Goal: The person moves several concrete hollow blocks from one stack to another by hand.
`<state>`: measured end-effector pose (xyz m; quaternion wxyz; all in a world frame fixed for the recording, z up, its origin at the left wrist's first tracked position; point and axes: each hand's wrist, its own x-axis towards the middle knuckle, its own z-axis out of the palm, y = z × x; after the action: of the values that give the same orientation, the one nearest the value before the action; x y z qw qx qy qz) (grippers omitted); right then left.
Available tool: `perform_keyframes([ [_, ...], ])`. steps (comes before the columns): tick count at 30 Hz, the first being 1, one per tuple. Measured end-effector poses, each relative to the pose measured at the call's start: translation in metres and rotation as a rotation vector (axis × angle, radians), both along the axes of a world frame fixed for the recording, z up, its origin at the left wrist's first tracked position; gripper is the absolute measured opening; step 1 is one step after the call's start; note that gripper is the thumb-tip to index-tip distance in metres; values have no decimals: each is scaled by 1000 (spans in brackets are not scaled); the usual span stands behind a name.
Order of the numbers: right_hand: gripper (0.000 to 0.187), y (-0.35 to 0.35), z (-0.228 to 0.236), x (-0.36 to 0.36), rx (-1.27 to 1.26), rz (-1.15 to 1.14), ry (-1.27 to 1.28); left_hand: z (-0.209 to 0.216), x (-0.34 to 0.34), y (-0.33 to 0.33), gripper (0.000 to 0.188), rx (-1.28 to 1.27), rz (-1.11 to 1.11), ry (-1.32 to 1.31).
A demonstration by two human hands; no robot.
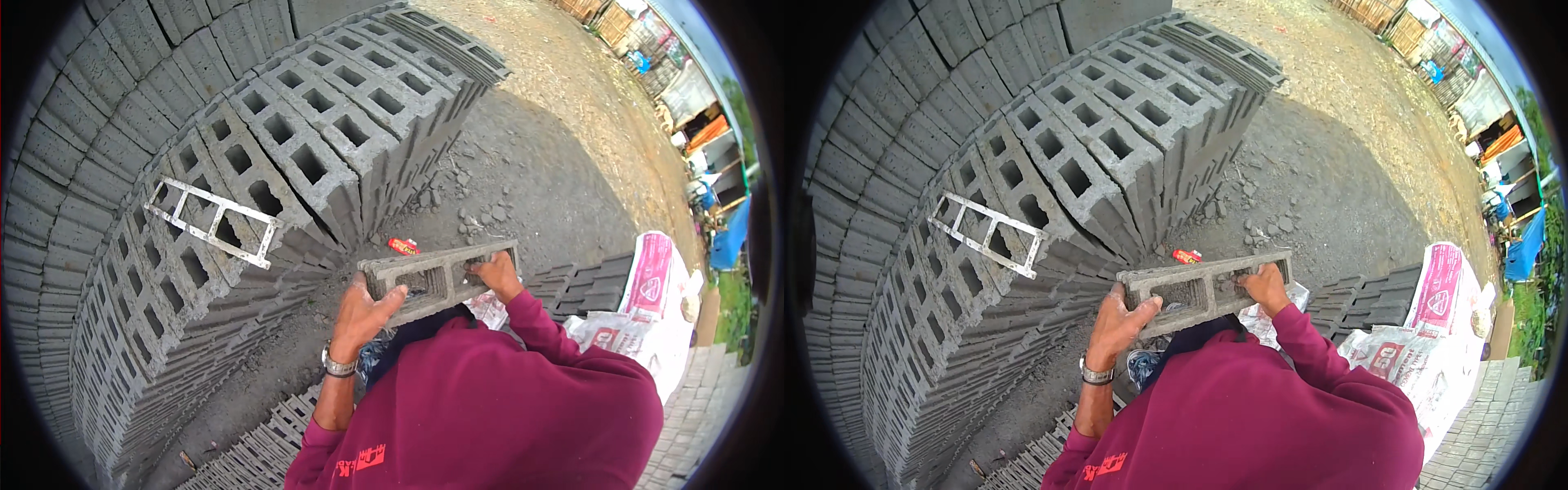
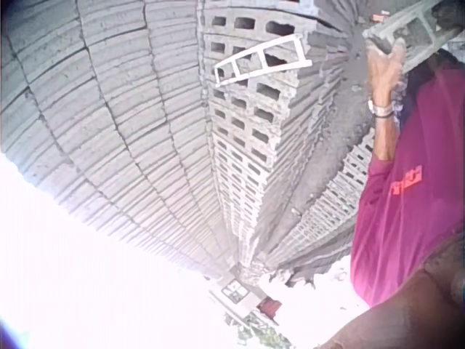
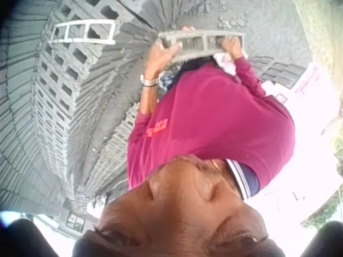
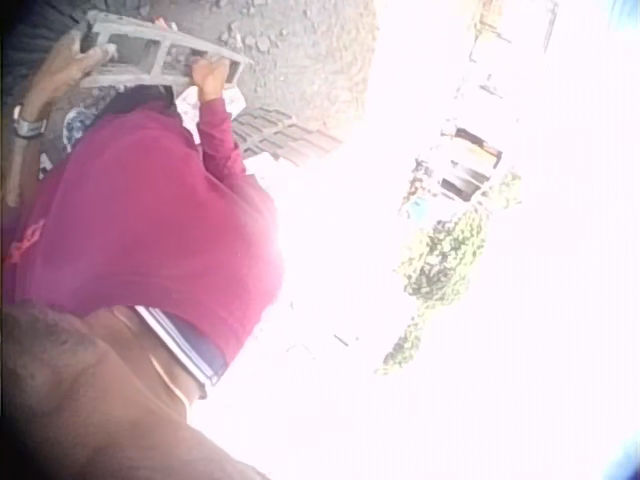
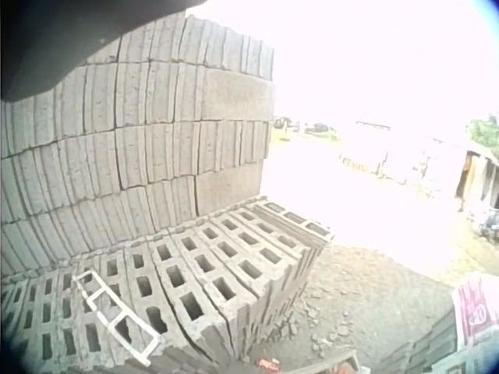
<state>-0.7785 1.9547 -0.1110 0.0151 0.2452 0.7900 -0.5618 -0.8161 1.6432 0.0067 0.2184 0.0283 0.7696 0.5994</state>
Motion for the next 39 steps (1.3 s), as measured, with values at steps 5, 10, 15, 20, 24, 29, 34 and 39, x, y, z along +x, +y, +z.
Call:
perform_keyframes([
  [5,21,28,38,27,-152,-204,-25,3,-26,47,64,-12,-152,124],
  [10,21,51,72,12,-274,-354,-49,15,-84,89,69,-77,-317,222],
  [15,29,89,126,-53,-362,-331,45,64,-195,151,61,-157,-485,259],
  [20,20,164,167,-139,-208,-256,76,118,-344,225,46,-174,-547,374],
  [24,21,192,220,-230,-409,-173,132,143,-461,257,43,-178,-534,391],
  [29,22,208,268,-329,-536,-28,113,179,-559,278,41,-324,-460,418],
  [34,27,217,279,-405,-621,50,75,173,-625,299,40,-344,-348,434],
  [39,30,209,272,-451,-728,129,-14,140,-683,297,40,-439,-342,418],
])
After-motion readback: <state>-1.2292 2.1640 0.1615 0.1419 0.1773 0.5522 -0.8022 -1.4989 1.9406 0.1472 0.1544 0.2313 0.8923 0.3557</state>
